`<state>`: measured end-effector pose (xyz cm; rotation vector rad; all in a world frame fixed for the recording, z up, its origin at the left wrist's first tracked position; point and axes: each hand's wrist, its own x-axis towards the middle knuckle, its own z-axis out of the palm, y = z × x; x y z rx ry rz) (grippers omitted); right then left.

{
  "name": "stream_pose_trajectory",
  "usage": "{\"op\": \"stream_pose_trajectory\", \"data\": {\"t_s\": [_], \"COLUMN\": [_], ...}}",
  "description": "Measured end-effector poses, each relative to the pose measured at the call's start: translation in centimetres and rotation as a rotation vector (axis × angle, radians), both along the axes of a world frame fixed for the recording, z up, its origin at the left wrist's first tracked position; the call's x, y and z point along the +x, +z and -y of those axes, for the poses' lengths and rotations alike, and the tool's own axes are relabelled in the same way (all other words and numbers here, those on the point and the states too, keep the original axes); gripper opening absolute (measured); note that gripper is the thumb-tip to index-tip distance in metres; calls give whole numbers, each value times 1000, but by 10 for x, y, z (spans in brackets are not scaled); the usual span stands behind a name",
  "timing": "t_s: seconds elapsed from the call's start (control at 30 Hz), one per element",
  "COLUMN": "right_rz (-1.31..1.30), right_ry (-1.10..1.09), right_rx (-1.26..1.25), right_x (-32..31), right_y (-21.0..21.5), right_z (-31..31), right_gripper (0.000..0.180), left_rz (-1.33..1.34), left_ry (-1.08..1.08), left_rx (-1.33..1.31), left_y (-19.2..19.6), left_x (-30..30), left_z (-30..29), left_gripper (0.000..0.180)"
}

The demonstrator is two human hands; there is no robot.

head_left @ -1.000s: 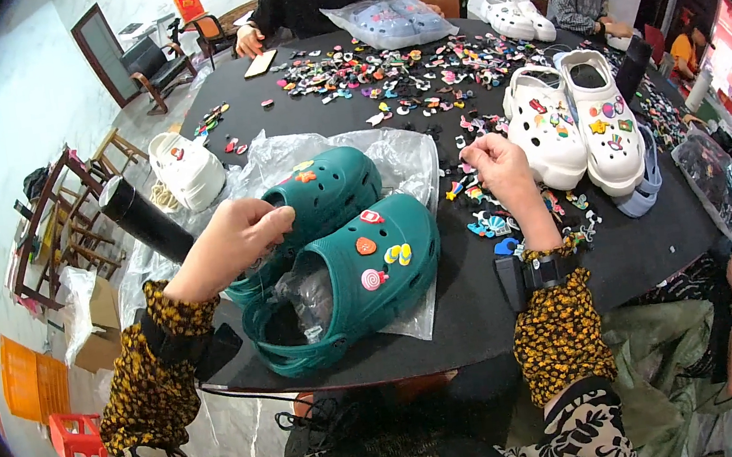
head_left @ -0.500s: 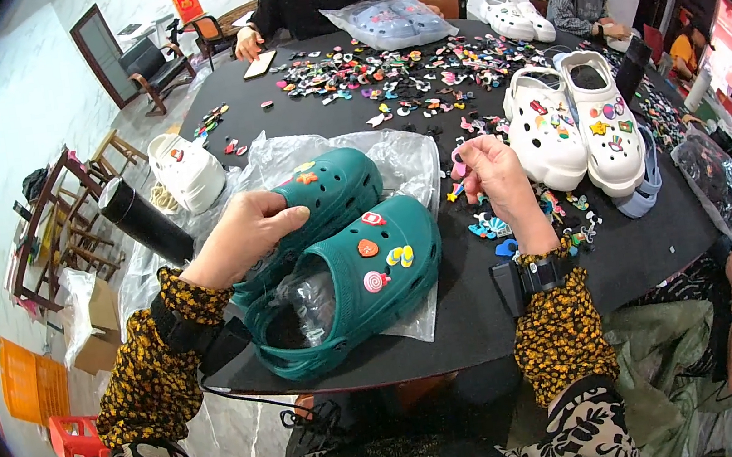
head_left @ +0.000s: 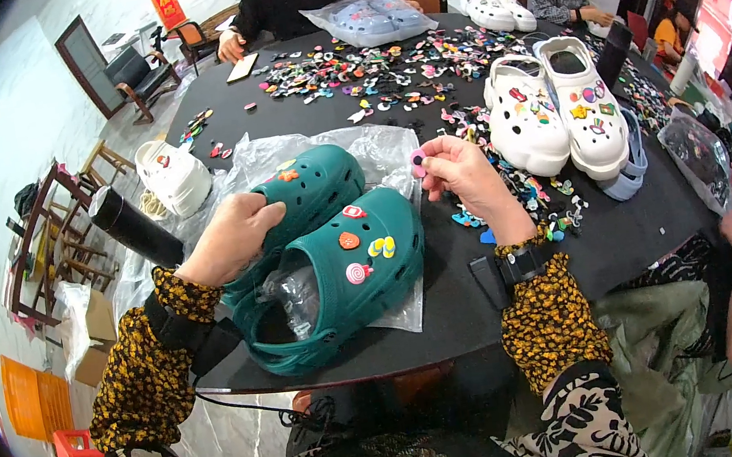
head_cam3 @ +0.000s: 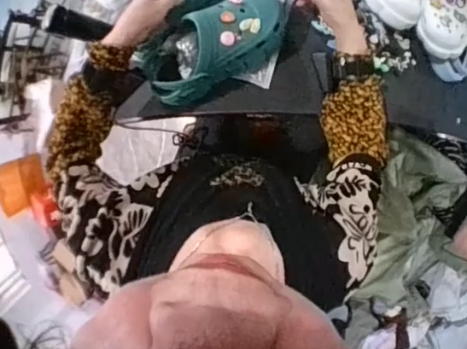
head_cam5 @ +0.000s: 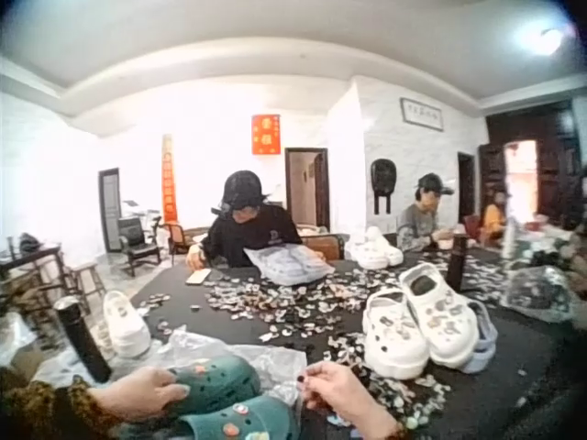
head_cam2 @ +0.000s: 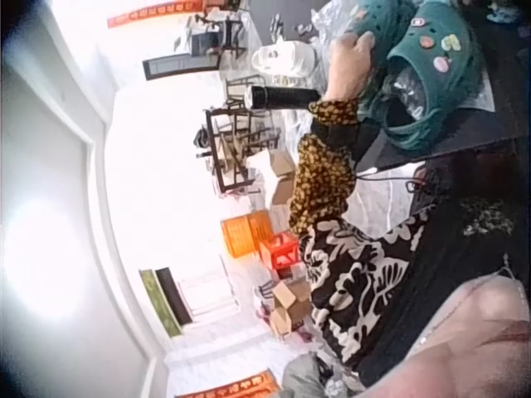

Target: Attaching decorative charms to rubber clogs.

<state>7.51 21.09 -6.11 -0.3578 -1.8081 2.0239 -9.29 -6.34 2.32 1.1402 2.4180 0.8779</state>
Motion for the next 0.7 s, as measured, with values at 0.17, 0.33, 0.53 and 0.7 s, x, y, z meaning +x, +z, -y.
{"op": "stream_pose_trajectory", "data": {"t_s": [0.17, 0.33, 0.53, 0.7], "right_rz": [9, 143, 342, 271], "right_ry": [-104, -317, -511, -575], "right_rx": [106, 288, 988, 1041], "right_x": [6, 9, 16, 21], "right_y": [9, -2, -10, -6], "right_z": [-5, -33, -42, -42], "right_gripper": [19, 16, 22, 23], "left_rz": [116, -47, 79, 198], "left_ry": [6, -24, 23, 71], "left_rx": [43, -14, 99, 211], "left_y": [-4, 1, 3, 1], "left_x": [-2, -11, -25, -35], "left_z": [0, 0, 5, 6], "left_gripper": [32, 32, 26, 22]}}
